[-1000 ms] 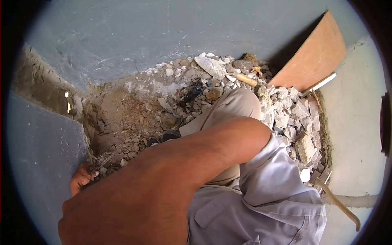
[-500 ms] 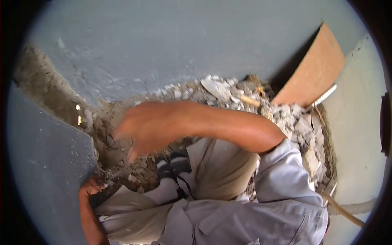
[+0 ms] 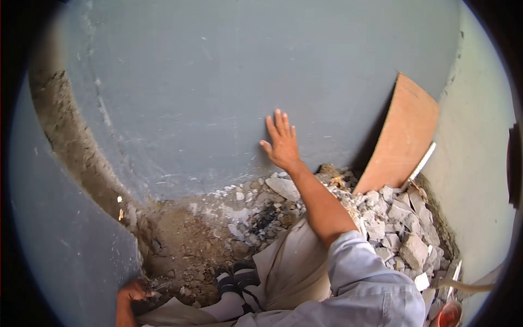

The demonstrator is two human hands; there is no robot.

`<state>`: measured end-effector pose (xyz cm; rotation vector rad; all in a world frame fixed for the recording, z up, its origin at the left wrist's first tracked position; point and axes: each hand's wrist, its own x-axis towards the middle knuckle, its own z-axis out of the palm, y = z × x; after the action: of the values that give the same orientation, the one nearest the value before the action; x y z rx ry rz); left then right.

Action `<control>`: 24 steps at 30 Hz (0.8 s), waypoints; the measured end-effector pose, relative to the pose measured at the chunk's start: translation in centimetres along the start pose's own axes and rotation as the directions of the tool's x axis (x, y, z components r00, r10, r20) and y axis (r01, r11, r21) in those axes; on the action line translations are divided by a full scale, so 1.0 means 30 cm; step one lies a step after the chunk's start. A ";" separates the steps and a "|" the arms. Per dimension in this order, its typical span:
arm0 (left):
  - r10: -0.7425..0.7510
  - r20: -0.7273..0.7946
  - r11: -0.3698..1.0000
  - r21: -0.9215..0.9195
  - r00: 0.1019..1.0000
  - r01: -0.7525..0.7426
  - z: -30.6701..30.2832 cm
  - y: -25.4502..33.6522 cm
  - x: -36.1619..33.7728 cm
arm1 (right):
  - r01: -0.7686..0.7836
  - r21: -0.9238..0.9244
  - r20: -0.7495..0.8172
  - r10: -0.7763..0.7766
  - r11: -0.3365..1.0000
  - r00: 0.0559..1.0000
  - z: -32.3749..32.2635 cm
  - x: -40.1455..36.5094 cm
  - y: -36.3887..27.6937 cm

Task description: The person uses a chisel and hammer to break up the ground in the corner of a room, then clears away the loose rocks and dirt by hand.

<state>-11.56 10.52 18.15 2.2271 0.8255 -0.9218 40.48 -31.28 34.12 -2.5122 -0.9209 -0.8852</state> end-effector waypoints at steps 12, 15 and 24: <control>-0.022 0.032 0.995 -0.101 0.999 0.025 -0.006 -0.021 0.022 | -0.044 0.141 0.005 0.043 0.989 0.999 -0.031 -0.005 -0.032; -0.011 0.045 0.995 -0.096 0.999 0.016 0.000 -0.042 0.025 | -0.028 0.138 -0.089 0.041 0.990 0.995 -0.004 -0.008 -0.013; -0.064 0.050 0.998 -0.004 0.997 0.064 -0.015 0.048 -0.017 | 0.059 0.077 -0.262 -0.037 0.995 0.964 0.022 0.020 -0.023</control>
<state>-10.62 9.76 19.19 2.1753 0.8798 -0.9997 40.67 -30.15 34.07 -2.2433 -0.9147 -1.1349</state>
